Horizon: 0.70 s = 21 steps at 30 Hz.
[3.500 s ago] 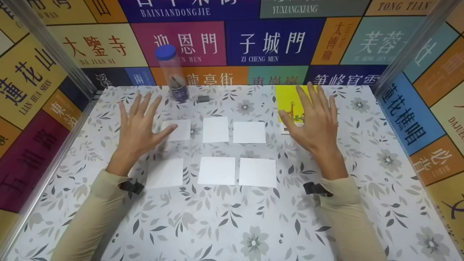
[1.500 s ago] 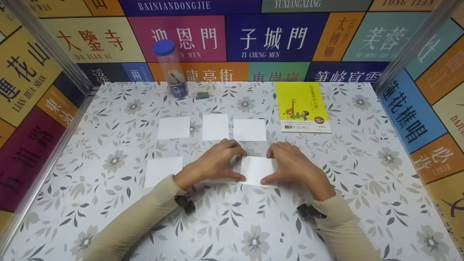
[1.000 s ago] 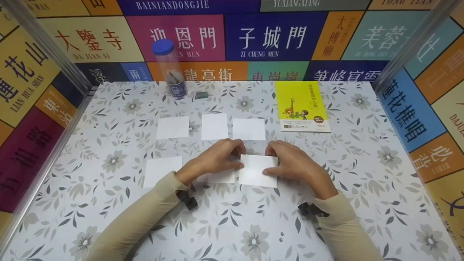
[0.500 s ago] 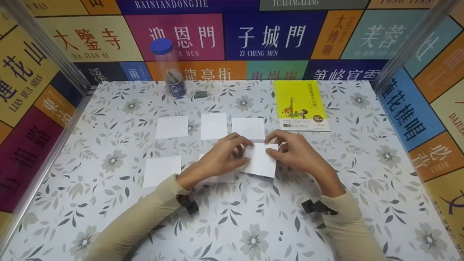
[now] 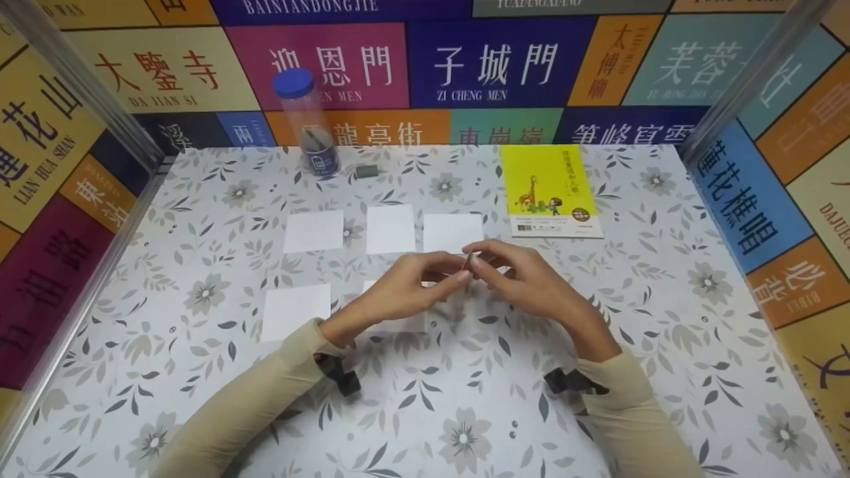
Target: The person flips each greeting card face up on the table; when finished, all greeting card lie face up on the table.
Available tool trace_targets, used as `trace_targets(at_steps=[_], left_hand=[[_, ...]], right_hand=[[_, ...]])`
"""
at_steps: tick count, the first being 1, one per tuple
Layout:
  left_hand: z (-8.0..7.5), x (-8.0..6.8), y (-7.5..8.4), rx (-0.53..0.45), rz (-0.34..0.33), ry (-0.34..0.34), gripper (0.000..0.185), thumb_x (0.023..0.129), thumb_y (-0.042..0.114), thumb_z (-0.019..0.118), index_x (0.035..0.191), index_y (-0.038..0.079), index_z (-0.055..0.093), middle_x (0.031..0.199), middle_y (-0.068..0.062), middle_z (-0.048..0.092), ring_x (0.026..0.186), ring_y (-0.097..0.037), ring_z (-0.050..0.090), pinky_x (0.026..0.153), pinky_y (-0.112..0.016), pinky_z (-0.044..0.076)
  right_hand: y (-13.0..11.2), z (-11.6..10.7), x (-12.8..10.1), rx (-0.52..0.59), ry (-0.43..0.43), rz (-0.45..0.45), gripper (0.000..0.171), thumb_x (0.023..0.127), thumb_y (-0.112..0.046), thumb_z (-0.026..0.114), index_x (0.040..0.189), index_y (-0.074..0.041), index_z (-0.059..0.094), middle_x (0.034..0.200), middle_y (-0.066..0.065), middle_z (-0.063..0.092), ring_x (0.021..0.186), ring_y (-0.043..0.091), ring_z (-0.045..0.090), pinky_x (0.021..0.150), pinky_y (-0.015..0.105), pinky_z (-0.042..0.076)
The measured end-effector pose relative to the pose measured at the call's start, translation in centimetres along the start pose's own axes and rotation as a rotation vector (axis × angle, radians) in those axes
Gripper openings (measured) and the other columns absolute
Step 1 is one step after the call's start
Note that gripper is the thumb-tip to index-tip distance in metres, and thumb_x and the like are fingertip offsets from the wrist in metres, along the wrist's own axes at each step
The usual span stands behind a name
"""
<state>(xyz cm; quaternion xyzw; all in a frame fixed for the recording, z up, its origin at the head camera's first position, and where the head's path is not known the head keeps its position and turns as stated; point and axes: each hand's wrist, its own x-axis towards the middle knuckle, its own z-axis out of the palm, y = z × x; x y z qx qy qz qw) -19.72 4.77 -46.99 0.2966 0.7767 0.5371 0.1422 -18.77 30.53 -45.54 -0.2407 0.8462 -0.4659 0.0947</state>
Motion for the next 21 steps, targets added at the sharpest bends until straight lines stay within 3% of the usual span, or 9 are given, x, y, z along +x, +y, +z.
trace_targets(at_steps=[3,6,9,12,15,21], left_hand=[[-0.4,-0.1,0.0,-0.079,-0.017,0.018,0.040,0.108,0.034,0.067,0.137,0.008,0.072,0.130,-0.008,0.079,0.111,-0.013,0.078,0.093,-0.019,0.061],[-0.9,0.0,-0.3,-0.129,-0.035,0.070,0.030,0.108,0.014,0.062,0.133,0.002,0.072,0.129,-0.014,0.078,0.116,-0.016,0.077,0.098,-0.020,0.060],[-1.2,-0.1,-0.8,-0.206,-0.076,0.110,0.030,0.106,0.005,0.058,0.133,-0.001,0.068,0.127,-0.017,0.076,0.116,-0.020,0.076,0.098,-0.023,0.061],[-1.4,-0.3,-1.3,-0.300,-0.120,0.112,0.029,0.105,0.001,0.056,0.133,-0.001,0.061,0.125,-0.019,0.075,0.115,-0.023,0.077,0.094,-0.028,0.064],[-1.4,-0.4,-1.8,-0.367,-0.143,0.094,0.029,0.104,-0.002,0.055,0.133,0.000,0.056,0.124,-0.020,0.076,0.112,-0.026,0.078,0.090,-0.032,0.065],[-1.6,-0.6,-2.1,-0.341,-0.153,0.083,0.048,0.099,-0.002,0.070,0.142,0.008,0.053,0.125,-0.014,0.073,0.109,-0.022,0.078,0.090,-0.030,0.064]], right_hand=[[0.1,0.1,0.1,-0.029,0.010,-0.012,0.039,0.113,-0.020,0.057,0.152,-0.018,0.062,0.135,0.005,0.073,0.112,0.014,0.075,0.091,0.029,0.064],[0.3,0.1,0.2,-0.119,0.074,-0.035,0.037,0.110,-0.019,0.064,0.147,-0.017,0.066,0.130,0.005,0.074,0.108,0.015,0.072,0.087,0.022,0.061],[0.5,0.1,0.3,-0.233,0.172,-0.044,0.033,0.106,-0.019,0.072,0.138,-0.015,0.072,0.126,0.005,0.073,0.106,0.018,0.065,0.085,0.022,0.054],[0.8,-0.1,0.2,-0.255,0.217,-0.006,0.029,0.103,-0.019,0.076,0.131,-0.012,0.074,0.124,0.004,0.075,0.107,0.014,0.063,0.086,0.024,0.051],[1.2,-0.3,0.1,-0.198,0.187,0.033,0.027,0.102,-0.019,0.077,0.128,-0.012,0.074,0.118,0.004,0.079,0.102,0.009,0.069,0.085,0.020,0.055],[1.6,-0.6,0.2,-0.161,0.108,0.094,0.029,0.101,-0.023,0.079,0.129,-0.018,0.074,0.106,0.004,0.081,0.090,0.013,0.073,0.078,0.022,0.059]])
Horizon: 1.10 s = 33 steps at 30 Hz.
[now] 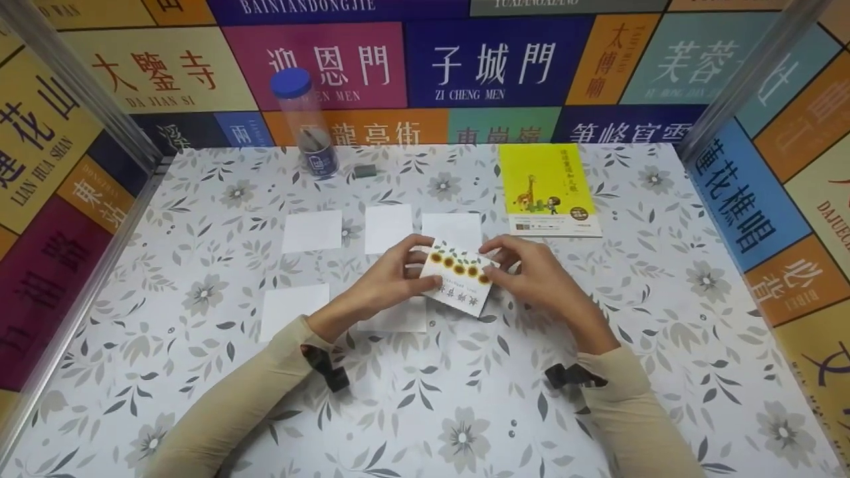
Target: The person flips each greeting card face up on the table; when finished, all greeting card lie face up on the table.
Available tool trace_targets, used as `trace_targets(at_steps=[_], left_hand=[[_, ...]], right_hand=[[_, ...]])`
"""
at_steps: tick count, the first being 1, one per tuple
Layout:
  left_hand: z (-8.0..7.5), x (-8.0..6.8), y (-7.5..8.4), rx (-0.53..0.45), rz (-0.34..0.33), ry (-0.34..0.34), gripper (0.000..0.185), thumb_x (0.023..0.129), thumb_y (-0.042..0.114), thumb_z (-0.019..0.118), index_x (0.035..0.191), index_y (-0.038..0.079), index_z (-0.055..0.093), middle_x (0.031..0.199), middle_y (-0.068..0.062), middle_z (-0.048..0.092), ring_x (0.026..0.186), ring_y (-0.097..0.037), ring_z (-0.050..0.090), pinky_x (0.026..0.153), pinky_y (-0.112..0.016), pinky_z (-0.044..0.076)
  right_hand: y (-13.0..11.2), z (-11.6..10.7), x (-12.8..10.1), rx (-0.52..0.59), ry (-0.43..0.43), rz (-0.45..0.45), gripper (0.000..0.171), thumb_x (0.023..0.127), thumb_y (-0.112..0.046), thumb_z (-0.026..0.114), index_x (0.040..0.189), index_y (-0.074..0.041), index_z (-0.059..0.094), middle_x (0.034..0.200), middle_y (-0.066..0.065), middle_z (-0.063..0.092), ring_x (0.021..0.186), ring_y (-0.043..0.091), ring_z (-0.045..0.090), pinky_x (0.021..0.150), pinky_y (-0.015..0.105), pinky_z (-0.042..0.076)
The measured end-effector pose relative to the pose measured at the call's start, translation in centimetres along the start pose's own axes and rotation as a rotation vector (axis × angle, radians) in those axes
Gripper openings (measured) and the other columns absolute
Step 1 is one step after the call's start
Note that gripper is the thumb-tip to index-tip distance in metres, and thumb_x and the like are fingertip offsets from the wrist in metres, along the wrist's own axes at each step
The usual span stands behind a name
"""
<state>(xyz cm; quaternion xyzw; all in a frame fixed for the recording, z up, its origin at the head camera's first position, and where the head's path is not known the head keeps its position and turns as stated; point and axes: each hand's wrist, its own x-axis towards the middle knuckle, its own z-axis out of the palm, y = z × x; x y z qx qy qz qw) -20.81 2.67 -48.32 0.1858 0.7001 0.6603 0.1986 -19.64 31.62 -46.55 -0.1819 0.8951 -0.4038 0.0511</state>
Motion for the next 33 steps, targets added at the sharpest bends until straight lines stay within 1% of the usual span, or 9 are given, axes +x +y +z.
trace_targets(at_steps=[4,9,13,18,20,22,26,30,33], left_hand=[[-0.1,0.1,0.2,0.077,0.013,0.031,0.043,0.097,0.001,0.075,0.135,0.011,0.058,0.121,-0.009,0.074,0.106,-0.017,0.077,0.089,-0.027,0.062],[0.4,0.7,0.1,0.253,0.092,0.005,0.029,0.100,0.006,0.074,0.128,0.012,0.070,0.116,-0.007,0.080,0.099,-0.011,0.079,0.088,-0.022,0.061],[0.9,1.2,-0.2,0.282,0.122,-0.026,0.040,0.099,0.006,0.076,0.138,0.010,0.067,0.115,-0.010,0.080,0.097,-0.011,0.079,0.086,-0.020,0.061],[1.1,1.3,-0.4,0.259,0.112,0.006,0.065,0.092,0.000,0.082,0.150,0.005,0.053,0.131,-0.017,0.071,0.112,-0.024,0.078,0.093,-0.025,0.063],[1.1,1.0,-0.3,0.372,0.144,0.024,0.069,0.091,0.001,0.083,0.152,0.005,0.051,0.140,-0.017,0.066,0.121,-0.027,0.074,0.101,-0.026,0.060],[1.3,0.6,-0.1,0.547,0.186,0.027,0.065,0.092,0.005,0.082,0.150,0.007,0.054,0.145,-0.014,0.063,0.124,-0.027,0.069,0.106,-0.027,0.057],[2.2,-0.5,0.2,0.893,0.253,-0.035,0.041,0.099,0.019,0.077,0.138,0.012,0.070,0.148,-0.009,0.062,0.133,-0.026,0.061,0.114,-0.031,0.051],[2.8,-1.3,0.1,1.075,0.255,-0.127,0.027,0.100,0.028,0.075,0.123,0.015,0.080,0.147,-0.010,0.064,0.137,-0.028,0.059,0.115,-0.037,0.052],[3.0,-1.5,-0.1,1.127,0.233,-0.172,0.026,0.098,0.027,0.076,0.122,0.017,0.080,0.146,-0.009,0.066,0.134,-0.028,0.060,0.113,-0.039,0.053]], right_hand=[[0.1,-0.1,-0.1,0.000,-0.052,0.057,0.027,0.101,-0.026,0.079,0.125,-0.015,0.073,0.102,0.005,0.081,0.086,0.016,0.073,0.073,0.026,0.059],[-0.2,0.5,0.3,0.015,-0.031,0.037,0.043,0.103,-0.033,0.076,0.141,-0.015,0.067,0.124,0.005,0.077,0.105,0.011,0.072,0.088,0.021,0.058],[-0.3,0.9,0.5,0.019,-0.021,-0.007,0.037,0.102,-0.030,0.078,0.137,-0.018,0.073,0.127,0.005,0.077,0.099,0.014,0.072,0.083,0.021,0.057],[0.0,0.6,0.1,0.064,-0.007,0.121,0.031,0.101,-0.031,0.079,0.126,-0.013,0.075,0.115,0.011,0.076,0.084,0.022,0.076,0.068,0.026,0.061],[0.2,0.3,-0.1,0.055,-0.005,0.198,0.033,0.101,-0.033,0.079,0.124,-0.010,0.072,0.109,0.013,0.075,0.083,0.025,0.077,0.063,0.030,0.062],[0.4,-0.1,-0.4,0.012,-0.030,0.267,0.035,0.101,-0.035,0.079,0.120,-0.008,0.068,0.100,0.013,0.076,0.079,0.025,0.076,0.061,0.031,0.061],[0.8,-0.5,-0.9,-0.139,-0.139,0.343,0.040,0.098,-0.046,0.079,0.104,-0.008,0.065,0.081,0.006,0.074,0.067,0.020,0.067,0.056,0.029,0.052],[0.8,-0.5,-1.0,-0.290,-0.205,0.350,0.049,0.091,-0.061,0.082,0.090,-0.014,0.068,0.074,-0.001,0.066,0.065,0.017,0.057,0.056,0.029,0.044],[0.9,-0.4,-0.9,-0.336,-0.192,0.331,0.051,0.086,-0.064,0.085,0.095,-0.016,0.070,0.080,0.000,0.066,0.069,0.018,0.057,0.060,0.032,0.044]])
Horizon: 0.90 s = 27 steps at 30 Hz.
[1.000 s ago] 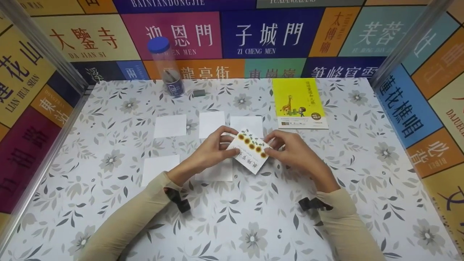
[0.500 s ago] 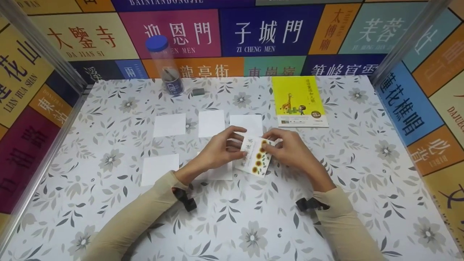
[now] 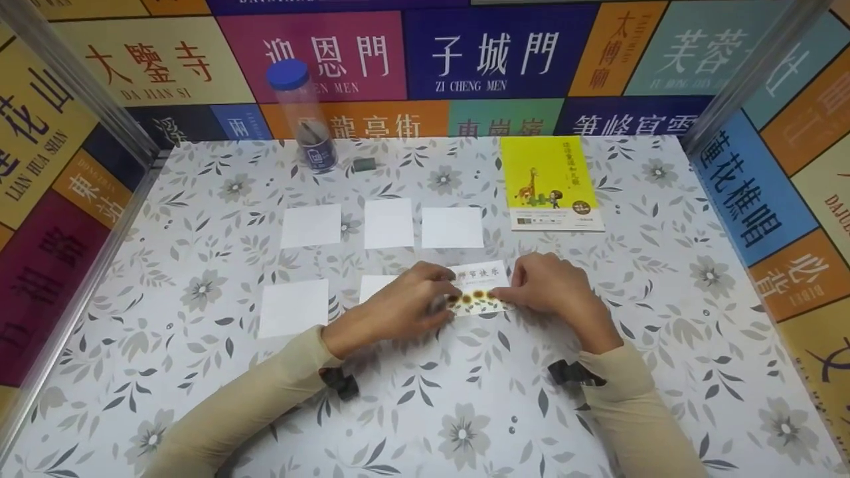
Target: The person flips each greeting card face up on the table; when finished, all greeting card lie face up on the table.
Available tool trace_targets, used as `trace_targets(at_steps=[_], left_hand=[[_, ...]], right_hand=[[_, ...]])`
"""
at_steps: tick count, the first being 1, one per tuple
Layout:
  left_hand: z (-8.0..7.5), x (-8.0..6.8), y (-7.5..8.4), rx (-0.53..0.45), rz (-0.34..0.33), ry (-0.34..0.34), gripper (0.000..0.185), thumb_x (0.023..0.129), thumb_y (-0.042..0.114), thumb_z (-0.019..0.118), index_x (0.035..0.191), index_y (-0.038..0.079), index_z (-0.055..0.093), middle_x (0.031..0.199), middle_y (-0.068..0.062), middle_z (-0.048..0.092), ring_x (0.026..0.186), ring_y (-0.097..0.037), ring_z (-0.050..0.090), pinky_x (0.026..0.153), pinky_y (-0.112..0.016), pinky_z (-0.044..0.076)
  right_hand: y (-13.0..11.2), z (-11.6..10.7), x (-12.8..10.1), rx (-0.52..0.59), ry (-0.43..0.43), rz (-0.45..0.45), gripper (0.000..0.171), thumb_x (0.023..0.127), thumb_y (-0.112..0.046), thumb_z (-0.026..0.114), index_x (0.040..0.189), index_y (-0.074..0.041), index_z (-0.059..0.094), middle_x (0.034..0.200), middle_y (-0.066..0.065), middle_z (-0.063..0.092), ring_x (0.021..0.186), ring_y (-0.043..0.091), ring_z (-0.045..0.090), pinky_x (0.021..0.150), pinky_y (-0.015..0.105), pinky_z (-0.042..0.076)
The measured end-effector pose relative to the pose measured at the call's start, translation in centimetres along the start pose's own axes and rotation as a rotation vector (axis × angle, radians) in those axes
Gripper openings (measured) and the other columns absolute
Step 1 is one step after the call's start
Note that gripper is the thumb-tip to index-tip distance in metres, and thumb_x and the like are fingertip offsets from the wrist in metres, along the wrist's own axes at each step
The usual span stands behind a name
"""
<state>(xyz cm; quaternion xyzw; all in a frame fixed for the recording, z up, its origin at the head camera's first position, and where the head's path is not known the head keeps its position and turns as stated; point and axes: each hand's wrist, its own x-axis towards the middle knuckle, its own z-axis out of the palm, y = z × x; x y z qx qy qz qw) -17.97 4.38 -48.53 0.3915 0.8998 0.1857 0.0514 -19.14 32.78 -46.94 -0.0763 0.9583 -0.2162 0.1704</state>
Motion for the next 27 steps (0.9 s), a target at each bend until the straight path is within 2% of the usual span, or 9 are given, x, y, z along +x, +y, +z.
trace_targets(at_steps=[5,7,11,17,20,23,27], left_hand=[[-0.1,-0.1,-0.4,-0.028,0.039,-0.031,0.032,0.096,0.018,0.075,0.127,0.017,0.080,0.147,-0.010,0.068,0.136,-0.029,0.062,0.118,-0.038,0.051],[-0.1,-0.1,-0.6,-0.039,0.055,-0.036,0.033,0.096,0.017,0.074,0.129,0.016,0.080,0.148,-0.011,0.067,0.138,-0.030,0.062,0.120,-0.038,0.050],[-0.1,-0.3,-0.9,-0.056,0.066,-0.046,0.035,0.097,0.018,0.072,0.132,0.017,0.078,0.152,-0.011,0.065,0.142,-0.030,0.059,0.123,-0.039,0.048],[-1.1,-1.3,-1.5,-0.071,0.040,-0.041,0.046,0.095,0.021,0.079,0.141,0.020,0.072,0.163,-0.011,0.055,0.152,-0.029,0.050,0.127,-0.043,0.044],[-2.0,-2.4,-2.3,-0.065,0.022,-0.013,0.049,0.096,0.024,0.081,0.143,0.018,0.069,0.162,-0.013,0.056,0.152,-0.031,0.051,0.126,-0.044,0.044],[-2.9,-4.0,-3.4,-0.077,-0.013,0.009,0.050,0.096,0.024,0.082,0.143,0.013,0.069,0.158,-0.014,0.059,0.150,-0.032,0.053,0.126,-0.044,0.045],[-4.0,-6.0,-5.1,-0.111,-0.071,0.040,0.053,0.093,0.023,0.085,0.141,0.009,0.070,0.156,-0.015,0.061,0.148,-0.035,0.054,0.126,-0.046,0.044]], right_hand=[[0.2,-0.1,0.4,0.002,0.043,-0.113,0.061,0.087,-0.051,0.090,0.131,-0.016,0.068,0.100,0.007,0.070,0.084,0.020,0.061,0.074,0.036,0.048],[0.3,-0.1,0.4,0.006,0.038,-0.159,0.063,0.087,-0.044,0.091,0.139,-0.018,0.068,0.103,0.007,0.070,0.086,0.020,0.061,0.077,0.035,0.049],[0.3,-0.1,0.4,0.015,0.044,-0.196,0.055,0.087,-0.037,0.093,0.136,-0.019,0.073,0.102,0.005,0.070,0.085,0.021,0.061,0.076,0.032,0.048],[0.0,-0.2,0.5,0.026,0.030,-0.190,0.055,0.088,-0.041,0.091,0.135,-0.019,0.072,0.105,0.005,0.070,0.088,0.020,0.060,0.078,0.033,0.048],[-0.4,-0.2,0.4,0.028,0.039,-0.214,0.053,0.094,-0.041,0.085,0.139,-0.018,0.069,0.105,0.004,0.069,0.088,0.019,0.060,0.080,0.034,0.050],[-1.2,0.0,0.4,0.049,0.095,-0.282,0.047,0.102,-0.035,0.078,0.142,-0.014,0.067,0.103,0.004,0.069,0.088,0.019,0.062,0.081,0.036,0.054],[-3.1,0.6,1.2,0.084,0.150,-0.375,0.037,0.105,-0.029,0.074,0.137,-0.011,0.070,0.103,0.002,0.069,0.092,0.018,0.064,0.083,0.038,0.059]])
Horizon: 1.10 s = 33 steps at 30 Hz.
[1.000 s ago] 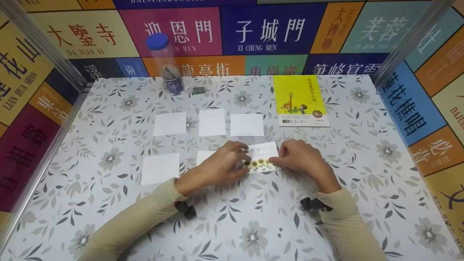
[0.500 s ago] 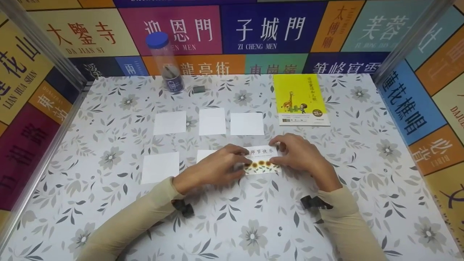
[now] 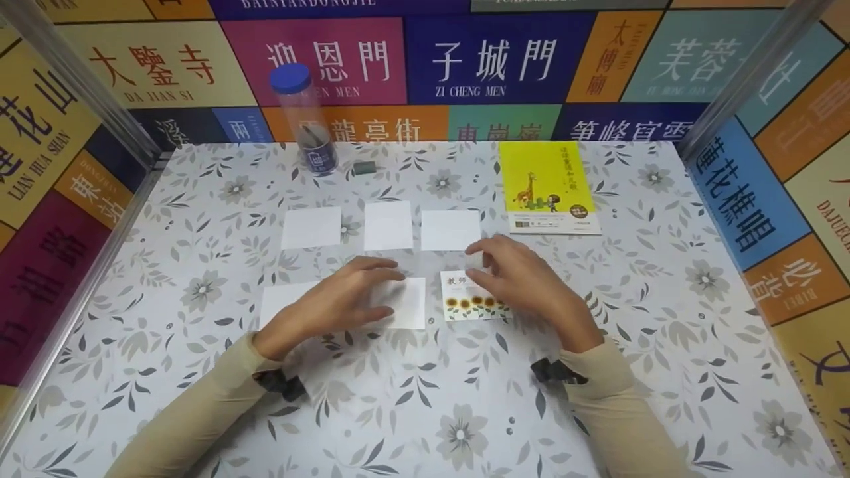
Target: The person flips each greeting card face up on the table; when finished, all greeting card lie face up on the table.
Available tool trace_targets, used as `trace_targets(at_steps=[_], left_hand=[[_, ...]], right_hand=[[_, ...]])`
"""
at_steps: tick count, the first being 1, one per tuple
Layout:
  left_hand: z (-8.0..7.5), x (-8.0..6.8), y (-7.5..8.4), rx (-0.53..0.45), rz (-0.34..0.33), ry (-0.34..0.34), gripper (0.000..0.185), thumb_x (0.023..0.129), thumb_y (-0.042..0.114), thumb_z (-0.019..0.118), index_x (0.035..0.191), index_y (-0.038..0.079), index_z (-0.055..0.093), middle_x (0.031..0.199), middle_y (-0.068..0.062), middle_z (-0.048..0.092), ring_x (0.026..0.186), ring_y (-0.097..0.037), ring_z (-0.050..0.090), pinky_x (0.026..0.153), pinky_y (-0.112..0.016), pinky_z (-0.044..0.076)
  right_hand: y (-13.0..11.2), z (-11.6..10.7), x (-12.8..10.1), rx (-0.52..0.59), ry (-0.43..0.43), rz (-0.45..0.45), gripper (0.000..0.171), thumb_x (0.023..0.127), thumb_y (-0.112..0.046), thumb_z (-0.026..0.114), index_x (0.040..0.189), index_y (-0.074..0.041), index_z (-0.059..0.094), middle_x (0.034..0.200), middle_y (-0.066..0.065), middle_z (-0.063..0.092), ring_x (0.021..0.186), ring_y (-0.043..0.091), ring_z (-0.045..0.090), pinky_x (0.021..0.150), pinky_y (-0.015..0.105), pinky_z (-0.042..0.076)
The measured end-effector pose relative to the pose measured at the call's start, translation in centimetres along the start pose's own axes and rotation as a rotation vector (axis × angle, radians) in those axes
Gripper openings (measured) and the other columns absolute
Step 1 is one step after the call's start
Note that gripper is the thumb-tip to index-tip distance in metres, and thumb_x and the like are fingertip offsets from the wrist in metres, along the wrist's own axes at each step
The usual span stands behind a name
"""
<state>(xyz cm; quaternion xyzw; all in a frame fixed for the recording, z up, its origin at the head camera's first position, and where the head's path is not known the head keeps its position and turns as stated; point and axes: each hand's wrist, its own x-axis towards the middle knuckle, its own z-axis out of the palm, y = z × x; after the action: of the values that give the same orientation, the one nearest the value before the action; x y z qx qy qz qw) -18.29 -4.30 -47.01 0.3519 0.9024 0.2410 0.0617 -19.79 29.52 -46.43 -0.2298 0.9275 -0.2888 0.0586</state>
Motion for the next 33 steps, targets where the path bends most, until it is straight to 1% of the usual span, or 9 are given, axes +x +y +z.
trace_targets(at_steps=[6,9,12,15,19,22,27,30,33], left_hand=[[-0.7,-0.6,-1.8,-0.089,-0.043,0.011,0.057,0.090,0.024,0.089,0.142,0.011,0.070,0.152,-0.011,0.065,0.144,-0.032,0.057,0.124,-0.044,0.045],[-0.4,-0.3,-2.1,-0.090,-0.048,-0.003,0.059,0.088,0.027,0.091,0.141,0.013,0.070,0.147,-0.007,0.068,0.138,-0.029,0.060,0.120,-0.042,0.048],[-0.1,0.1,-1.9,-0.053,-0.062,-0.029,0.063,0.084,0.034,0.095,0.140,0.014,0.072,0.143,-0.006,0.069,0.130,-0.028,0.061,0.112,-0.041,0.053],[0.2,0.5,-1.7,-0.016,-0.072,-0.050,0.069,0.080,0.040,0.098,0.140,0.016,0.073,0.139,-0.006,0.067,0.125,-0.027,0.059,0.105,-0.040,0.054],[0.5,0.5,-1.7,0.004,-0.074,-0.067,0.075,0.077,0.041,0.100,0.141,0.017,0.072,0.136,-0.008,0.067,0.121,-0.028,0.059,0.102,-0.042,0.054],[0.5,-0.1,-2.0,-0.015,-0.096,-0.066,0.075,0.076,0.039,0.100,0.141,0.015,0.071,0.134,-0.010,0.067,0.119,-0.029,0.058,0.101,-0.043,0.054],[0.1,-1.5,-2.9,-0.060,-0.161,-0.026,0.075,0.074,0.035,0.102,0.139,0.014,0.071,0.128,-0.010,0.067,0.116,-0.028,0.057,0.097,-0.043,0.053],[-0.1,-1.6,-3.1,-0.095,-0.159,-0.017,0.076,0.074,0.034,0.102,0.140,0.014,0.070,0.127,-0.011,0.066,0.116,-0.029,0.055,0.098,-0.043,0.052],[-0.1,-1.2,-3.1,-0.110,-0.138,-0.025,0.078,0.073,0.035,0.102,0.141,0.014,0.069,0.127,-0.012,0.065,0.117,-0.030,0.054,0.099,-0.044,0.051]], right_hand=[[-2.3,2.7,2.1,0.023,-0.082,-0.055,0.033,0.104,-0.028,0.074,0.134,-0.013,0.073,0.115,0.001,0.071,0.101,0.016,0.067,0.090,0.042,0.060],[-3.4,4.1,2.8,0.018,-0.112,-0.080,0.040,0.101,-0.031,0.078,0.136,-0.012,0.071,0.121,0.005,0.072,0.106,0.022,0.068,0.095,0.046,0.058],[-4.3,5.0,2.9,-0.010,-0.122,-0.069,0.056,0.092,-0.040,0.087,0.138,-0.013,0.069,0.126,0.006,0.070,0.112,0.026,0.066,0.100,0.048,0.055],[-4.8,5.5,2.4,-0.060,-0.122,-0.039,0.070,0.082,-0.048,0.094,0.138,-0.014,0.068,0.129,0.005,0.068,0.116,0.025,0.063,0.103,0.047,0.052],[-4.8,6.2,2.1,-0.117,-0.106,-0.036,0.076,0.076,-0.051,0.097,0.136,-0.015,0.067,0.128,0.004,0.066,0.117,0.024,0.060,0.104,0.046,0.050],[-5.2,6.6,2.6,-0.114,-0.104,-0.049,0.075,0.075,-0.051,0.098,0.133,-0.013,0.068,0.126,0.005,0.066,0.116,0.025,0.058,0.105,0.047,0.048],[-6.3,7.0,4.2,-0.090,-0.149,-0.069,0.073,0.077,-0.050,0.097,0.132,-0.013,0.068,0.127,0.006,0.064,0.118,0.026,0.055,0.106,0.047,0.046],[-6.7,6.8,4.5,-0.086,-0.163,-0.068,0.072,0.076,-0.048,0.098,0.131,-0.012,0.069,0.126,0.006,0.062,0.118,0.025,0.052,0.105,0.045,0.045],[-6.7,6.5,4.2,-0.080,-0.156,-0.063,0.072,0.074,-0.047,0.099,0.129,-0.010,0.068,0.126,0.007,0.059,0.117,0.024,0.050,0.106,0.045,0.044]])
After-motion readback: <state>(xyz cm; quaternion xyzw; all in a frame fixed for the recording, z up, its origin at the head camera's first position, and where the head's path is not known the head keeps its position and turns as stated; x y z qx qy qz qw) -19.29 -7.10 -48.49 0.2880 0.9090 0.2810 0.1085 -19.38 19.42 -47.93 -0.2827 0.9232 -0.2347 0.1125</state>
